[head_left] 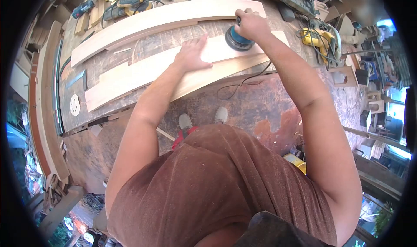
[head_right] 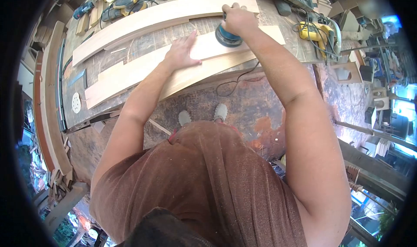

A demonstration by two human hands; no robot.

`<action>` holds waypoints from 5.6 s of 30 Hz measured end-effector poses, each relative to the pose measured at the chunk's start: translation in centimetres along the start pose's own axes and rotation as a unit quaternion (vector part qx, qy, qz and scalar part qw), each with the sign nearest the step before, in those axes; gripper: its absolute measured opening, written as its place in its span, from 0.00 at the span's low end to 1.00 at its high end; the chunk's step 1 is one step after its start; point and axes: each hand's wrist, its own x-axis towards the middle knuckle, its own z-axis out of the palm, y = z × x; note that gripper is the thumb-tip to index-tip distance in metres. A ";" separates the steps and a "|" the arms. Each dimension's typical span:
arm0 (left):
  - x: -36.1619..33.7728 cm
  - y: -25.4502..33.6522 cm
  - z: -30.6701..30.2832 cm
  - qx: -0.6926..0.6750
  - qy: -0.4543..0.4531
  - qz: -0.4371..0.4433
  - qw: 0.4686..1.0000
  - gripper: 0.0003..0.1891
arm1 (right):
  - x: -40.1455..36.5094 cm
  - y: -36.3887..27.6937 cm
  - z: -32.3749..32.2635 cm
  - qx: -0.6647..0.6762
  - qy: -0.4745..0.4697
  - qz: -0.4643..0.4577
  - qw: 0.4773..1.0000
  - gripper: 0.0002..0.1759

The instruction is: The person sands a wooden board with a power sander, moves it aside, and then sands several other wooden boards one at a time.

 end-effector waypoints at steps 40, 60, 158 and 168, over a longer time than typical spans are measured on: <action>-4.8 -5.6 -1.3 0.013 0.047 -0.158 0.986 0.26 | 1.6 -1.5 -0.2 -0.007 -0.048 0.131 0.990 0.23; -4.9 -6.4 -0.3 0.015 0.098 -0.117 0.988 0.27 | -0.6 0.0 -0.1 -0.013 -0.063 0.035 0.997 0.26; -4.9 -5.9 -1.3 -0.021 0.049 -0.135 0.989 0.32 | -3.2 -4.7 -0.5 0.012 -0.025 -0.021 0.999 0.24; -2.5 1.0 1.6 -0.302 0.124 0.033 0.945 0.51 | -3.7 -12.0 -0.8 0.087 -0.026 -0.070 0.993 0.22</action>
